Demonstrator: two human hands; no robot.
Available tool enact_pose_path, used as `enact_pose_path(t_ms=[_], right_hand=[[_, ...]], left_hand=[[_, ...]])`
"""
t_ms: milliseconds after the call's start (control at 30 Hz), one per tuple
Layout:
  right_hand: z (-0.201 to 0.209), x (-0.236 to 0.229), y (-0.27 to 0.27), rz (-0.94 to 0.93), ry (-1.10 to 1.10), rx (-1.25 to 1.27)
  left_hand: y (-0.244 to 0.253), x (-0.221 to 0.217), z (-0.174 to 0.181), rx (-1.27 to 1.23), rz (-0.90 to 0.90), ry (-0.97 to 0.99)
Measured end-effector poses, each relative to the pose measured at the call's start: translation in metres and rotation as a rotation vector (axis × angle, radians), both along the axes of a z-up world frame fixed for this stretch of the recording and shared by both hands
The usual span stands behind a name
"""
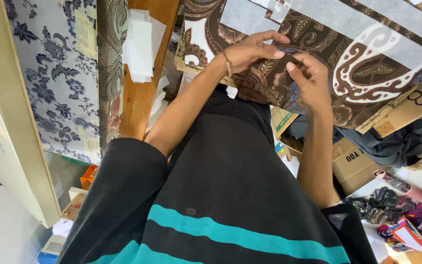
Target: The person unfolds a patterned fabric on a wooden board, places white paper strips on it, and then positions the fabric under a heat press machine. They operate the machine to press the fabric.
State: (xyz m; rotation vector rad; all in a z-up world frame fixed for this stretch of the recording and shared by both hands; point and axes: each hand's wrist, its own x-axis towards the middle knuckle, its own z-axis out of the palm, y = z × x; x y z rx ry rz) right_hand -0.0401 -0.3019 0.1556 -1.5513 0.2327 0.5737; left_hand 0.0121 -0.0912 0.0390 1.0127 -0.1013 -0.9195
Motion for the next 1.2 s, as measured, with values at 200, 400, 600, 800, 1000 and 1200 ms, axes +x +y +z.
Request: enact_pose_path(t_ms=[200,400,600,800,1000,1200], right_hand=[[-0.016,0.003,0.025,-0.015,0.085,0.081],[-0.051,0.002,0.035,0.142,0.033,-0.101],[-0.113,0.005,0.033,0.058,0.03,-0.175],[-0.175,0.006,0.036,-0.101,-0.117,-0.215],[-0.187,0.008,0.041,-0.178,-0.114,-0.308],[-0.191,-0.003,0.031,-0.223,-0.239,-0.5]], left_hand=[[0.05,-0.01,0.009,0.119,0.071,0.08],[0.079,-0.024,-0.022,0.528,0.182,-0.384],[0.091,-0.018,-0.059,0.836,0.357,-0.422],[0.082,0.004,-0.088,1.028,0.502,-0.6],[0.079,0.014,-0.103,1.213,0.487,-0.585],[0.074,0.018,-0.093,1.188,0.578,-0.633]])
